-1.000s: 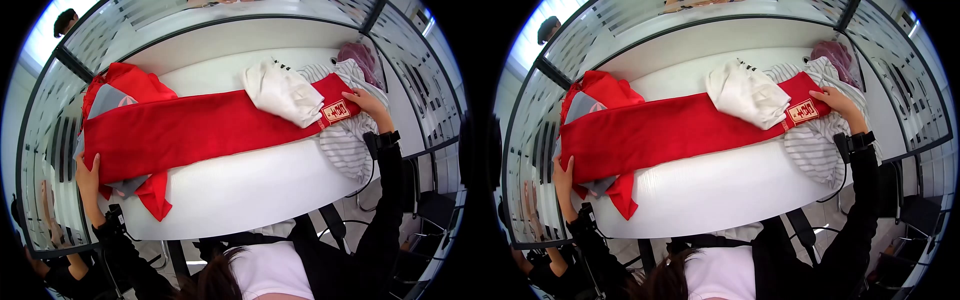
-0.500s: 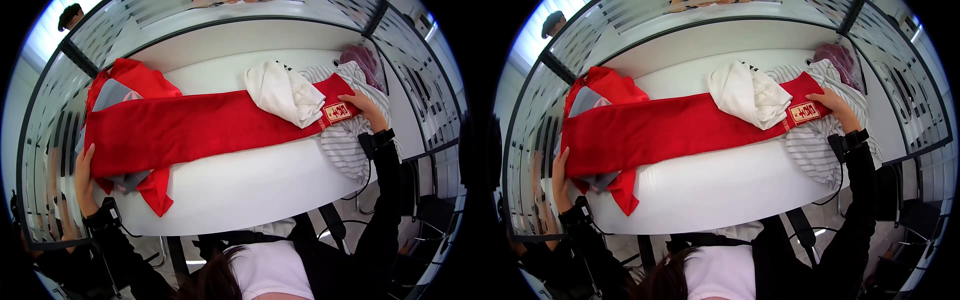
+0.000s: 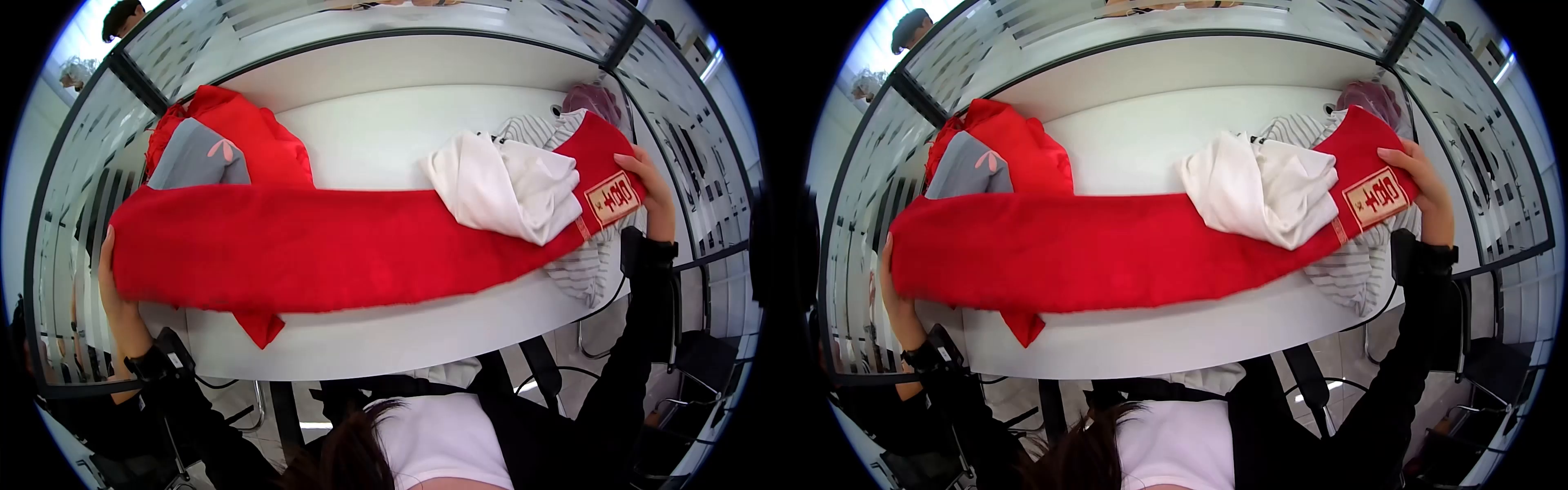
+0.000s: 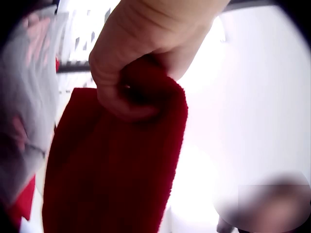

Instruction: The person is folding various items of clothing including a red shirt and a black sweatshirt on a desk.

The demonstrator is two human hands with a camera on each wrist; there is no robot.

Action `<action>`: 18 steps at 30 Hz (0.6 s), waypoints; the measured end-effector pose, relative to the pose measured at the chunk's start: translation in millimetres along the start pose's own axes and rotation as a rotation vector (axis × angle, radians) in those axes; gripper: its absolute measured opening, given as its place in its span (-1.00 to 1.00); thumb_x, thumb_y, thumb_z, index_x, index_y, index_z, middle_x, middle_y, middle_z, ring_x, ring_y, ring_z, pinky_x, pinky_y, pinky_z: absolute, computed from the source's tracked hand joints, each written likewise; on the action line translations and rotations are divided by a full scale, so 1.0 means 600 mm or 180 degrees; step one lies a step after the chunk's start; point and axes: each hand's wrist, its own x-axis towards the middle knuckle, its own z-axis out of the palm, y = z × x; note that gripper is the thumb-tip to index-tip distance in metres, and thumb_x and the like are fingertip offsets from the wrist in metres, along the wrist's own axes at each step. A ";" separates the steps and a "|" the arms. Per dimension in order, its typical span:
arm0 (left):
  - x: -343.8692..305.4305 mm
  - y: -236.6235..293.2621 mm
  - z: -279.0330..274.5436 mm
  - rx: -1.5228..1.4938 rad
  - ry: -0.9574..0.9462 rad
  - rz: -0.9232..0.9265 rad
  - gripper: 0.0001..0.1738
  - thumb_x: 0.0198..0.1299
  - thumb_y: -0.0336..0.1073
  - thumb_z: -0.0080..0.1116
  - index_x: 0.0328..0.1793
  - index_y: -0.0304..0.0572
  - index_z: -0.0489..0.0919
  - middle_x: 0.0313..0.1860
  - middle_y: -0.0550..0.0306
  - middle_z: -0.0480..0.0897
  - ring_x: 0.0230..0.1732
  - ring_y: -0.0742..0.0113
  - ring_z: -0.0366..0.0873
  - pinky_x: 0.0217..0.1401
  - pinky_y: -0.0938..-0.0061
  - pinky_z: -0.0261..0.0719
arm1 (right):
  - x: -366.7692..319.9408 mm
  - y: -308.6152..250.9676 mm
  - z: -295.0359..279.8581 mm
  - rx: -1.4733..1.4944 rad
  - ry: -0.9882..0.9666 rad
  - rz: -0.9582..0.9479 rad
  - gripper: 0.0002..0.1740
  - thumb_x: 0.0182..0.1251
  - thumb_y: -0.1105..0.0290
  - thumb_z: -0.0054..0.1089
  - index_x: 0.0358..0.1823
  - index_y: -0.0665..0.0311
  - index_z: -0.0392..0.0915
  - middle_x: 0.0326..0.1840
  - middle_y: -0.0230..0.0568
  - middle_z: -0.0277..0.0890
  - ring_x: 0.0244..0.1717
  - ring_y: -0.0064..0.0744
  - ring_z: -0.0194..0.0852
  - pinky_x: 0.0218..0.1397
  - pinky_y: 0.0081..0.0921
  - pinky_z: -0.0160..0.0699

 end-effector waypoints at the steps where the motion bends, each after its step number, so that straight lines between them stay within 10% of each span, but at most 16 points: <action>1: -0.018 0.005 0.020 0.0065 0.0060 -0.0013 -0.48 0.17 -0.11 0.08 0.14 -0.34 0.37 0.04 0.00 0.48 0.06 0.33 0.43 0.12 0.50 0.35 | -0.013 -0.019 0.018 0.0038 -0.0105 -0.0014 -0.63 0.19 0.36 0.11 -0.03 0.42 0.38 -0.20 -0.21 0.53 -0.29 -0.60 0.55 -0.23 -0.68 0.55; 8: -0.168 -0.033 0.290 0.1180 -0.0970 -0.0172 -0.41 0.16 -0.26 0.11 0.25 -0.45 0.27 -0.19 0.24 0.48 -0.21 0.57 0.41 -0.11 0.71 0.36 | -0.023 -0.075 0.245 -0.0454 -0.0508 -0.0242 -0.65 0.19 0.23 0.11 -0.19 0.41 0.44 -0.38 -0.32 0.52 -0.45 -0.62 0.50 -0.38 -0.71 0.48; 11: -0.189 -0.077 0.372 0.1678 -0.2238 0.0849 -0.74 0.18 -0.26 0.08 -0.28 -0.31 0.32 -0.50 0.24 0.26 -0.45 0.52 0.16 -0.41 0.57 0.23 | -0.021 -0.069 0.328 -0.0670 -0.1265 -0.0146 -0.70 0.22 0.25 0.09 -0.22 0.39 0.47 -0.45 -0.31 0.50 -0.44 -0.62 0.46 -0.37 -0.68 0.44; 13: -0.200 -0.115 0.403 0.1602 -0.2516 0.1338 -0.77 0.17 -0.32 0.03 -0.20 -0.37 0.34 -0.34 0.00 0.33 -0.33 0.21 0.34 -0.25 0.44 0.34 | -0.017 -0.029 0.363 -0.0469 -0.1493 -0.0523 -0.75 0.21 0.31 0.12 -0.25 0.38 0.44 -0.45 -0.36 0.44 -0.45 -0.66 0.33 -0.39 -0.67 0.34; 18: -0.210 -0.151 0.417 0.1675 -0.2531 0.0954 -0.73 0.19 -0.31 0.01 -0.14 -0.41 0.33 -0.22 -0.07 0.34 -0.23 0.15 0.37 -0.16 0.45 0.35 | -0.025 -0.009 0.382 -0.0561 -0.1460 -0.0930 -0.77 0.19 0.32 0.11 -0.27 0.36 0.42 -0.50 -0.29 0.38 -0.48 -0.64 0.25 -0.45 -0.62 0.25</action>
